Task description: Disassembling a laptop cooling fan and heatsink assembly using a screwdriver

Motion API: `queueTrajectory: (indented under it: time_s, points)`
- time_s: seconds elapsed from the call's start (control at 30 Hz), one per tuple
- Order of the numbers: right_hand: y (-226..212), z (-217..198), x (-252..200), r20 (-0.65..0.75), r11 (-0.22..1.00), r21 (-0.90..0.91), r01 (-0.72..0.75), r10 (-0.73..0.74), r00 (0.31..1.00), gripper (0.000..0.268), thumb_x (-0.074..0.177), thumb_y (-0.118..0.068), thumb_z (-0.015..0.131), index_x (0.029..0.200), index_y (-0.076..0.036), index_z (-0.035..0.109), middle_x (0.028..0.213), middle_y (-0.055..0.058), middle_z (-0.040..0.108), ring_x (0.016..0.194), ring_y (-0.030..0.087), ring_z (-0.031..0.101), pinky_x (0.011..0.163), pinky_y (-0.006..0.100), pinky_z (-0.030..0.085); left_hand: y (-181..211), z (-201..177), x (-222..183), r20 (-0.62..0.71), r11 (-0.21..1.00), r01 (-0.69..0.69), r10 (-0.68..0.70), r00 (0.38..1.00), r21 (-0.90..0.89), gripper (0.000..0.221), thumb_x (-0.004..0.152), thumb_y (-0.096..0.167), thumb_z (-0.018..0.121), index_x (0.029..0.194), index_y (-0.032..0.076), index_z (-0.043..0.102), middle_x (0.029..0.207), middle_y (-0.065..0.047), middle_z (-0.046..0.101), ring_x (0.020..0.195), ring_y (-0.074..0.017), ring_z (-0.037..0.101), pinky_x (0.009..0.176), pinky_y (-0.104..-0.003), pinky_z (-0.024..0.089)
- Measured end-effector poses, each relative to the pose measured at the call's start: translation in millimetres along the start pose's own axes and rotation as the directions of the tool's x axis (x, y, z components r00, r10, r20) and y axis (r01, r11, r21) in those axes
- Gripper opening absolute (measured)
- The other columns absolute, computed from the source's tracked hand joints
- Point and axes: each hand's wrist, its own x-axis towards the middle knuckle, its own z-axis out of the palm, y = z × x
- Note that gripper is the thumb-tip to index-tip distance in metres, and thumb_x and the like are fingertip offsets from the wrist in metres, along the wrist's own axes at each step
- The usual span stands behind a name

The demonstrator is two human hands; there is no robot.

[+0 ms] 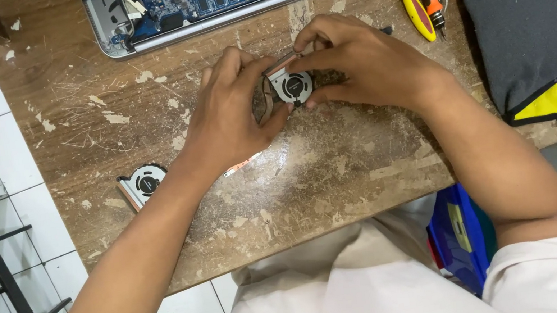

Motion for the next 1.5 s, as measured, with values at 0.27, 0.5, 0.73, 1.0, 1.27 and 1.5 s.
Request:
queueTrajectory:
  time_s: [0.27, 0.5, 0.73, 1.0, 1.27, 1.5]
  points:
    - [-0.7, 0.9, 0.5, 0.022, 0.996, 0.008, -0.085, 0.084, 0.996, 0.064, 0.091, -0.025, 0.092, 0.146, 0.000, 0.069, 0.127, 0.015, 0.062, 0.119, 0.034, 0.061, 0.102, 0.048, 0.051, -1.1, 0.3, 0.1, -0.002, 1.000, -0.002, 0.002, 1.000, 0.013, 0.072, 0.087, 0.030, 0.099, 0.144, 0.001, 0.066, 0.116, -0.010, 0.056, 0.106, -0.0303, 0.059, 0.093, -0.045, 0.053]
    - [-4.5, -2.2, 0.8, 0.050, 0.993, 0.028, -0.117, 0.116, 0.992, 0.049, 0.092, -0.027, 0.090, 0.135, -0.006, 0.079, 0.126, 0.013, 0.064, 0.121, 0.032, 0.060, 0.105, 0.050, 0.051, -1.3, -0.1, -0.1, -0.019, 0.998, -0.055, 0.056, 0.998, 0.017, 0.075, 0.087, 0.028, 0.098, 0.147, -0.001, 0.064, 0.112, -0.010, 0.054, 0.103, -0.0280, 0.059, 0.094, -0.045, 0.050]
    - [-6.1, -3.2, 1.3, 0.035, 0.992, 0.055, -0.110, 0.108, 0.994, 0.046, 0.092, -0.024, 0.092, 0.130, -0.002, 0.079, 0.121, 0.013, 0.062, 0.117, 0.031, 0.062, 0.102, 0.046, 0.052, -1.2, 1.7, 0.4, -0.037, 0.999, -0.040, 0.041, 0.998, 0.010, 0.063, 0.094, 0.026, 0.094, 0.145, 0.001, 0.067, 0.112, -0.008, 0.057, 0.103, -0.0276, 0.058, 0.093, -0.043, 0.051]
    - [-11.3, -0.2, 5.2, 0.064, 0.984, -0.021, -0.175, 0.176, 0.982, 0.070, 0.094, -0.039, 0.088, 0.149, -0.001, 0.067, 0.134, 0.017, 0.054, 0.124, 0.037, 0.058, 0.103, 0.054, 0.052, 4.7, -1.2, -0.3, 0.018, 0.998, 0.027, -0.028, 0.999, 0.062, 0.067, 0.097, 0.029, 0.089, 0.153, 0.005, 0.064, 0.117, -0.010, 0.056, 0.111, -0.0306, 0.054, 0.093, -0.044, 0.050]
    - [-21.3, -4.5, 13.2, 0.164, 0.924, 0.067, -0.376, 0.361, 0.918, 0.069, 0.090, -0.038, 0.090, 0.146, -0.008, 0.062, 0.135, 0.010, 0.053, 0.131, 0.031, 0.053, 0.108, 0.050, 0.044, 6.3, 0.2, -0.3, 0.010, 0.999, 0.052, -0.052, 0.999, 0.010, 0.062, 0.094, 0.030, 0.092, 0.146, 0.006, 0.068, 0.119, -0.008, 0.059, 0.115, -0.0303, 0.056, 0.100, -0.044, 0.045]
    - [-28.8, -8.3, 15.1, 0.225, 0.842, 0.160, -0.516, 0.478, 0.849, 0.059, 0.087, -0.030, 0.094, 0.130, -0.016, 0.056, 0.127, 0.005, 0.061, 0.120, 0.025, 0.053, 0.101, 0.040, 0.041, 12.2, 1.4, -4.1, 0.026, 0.999, 0.037, -0.037, 0.999, -0.009, 0.068, 0.097, 0.032, 0.089, 0.152, 0.006, 0.059, 0.130, -0.009, 0.071, 0.121, -0.0302, 0.060, 0.105, -0.042, 0.042]
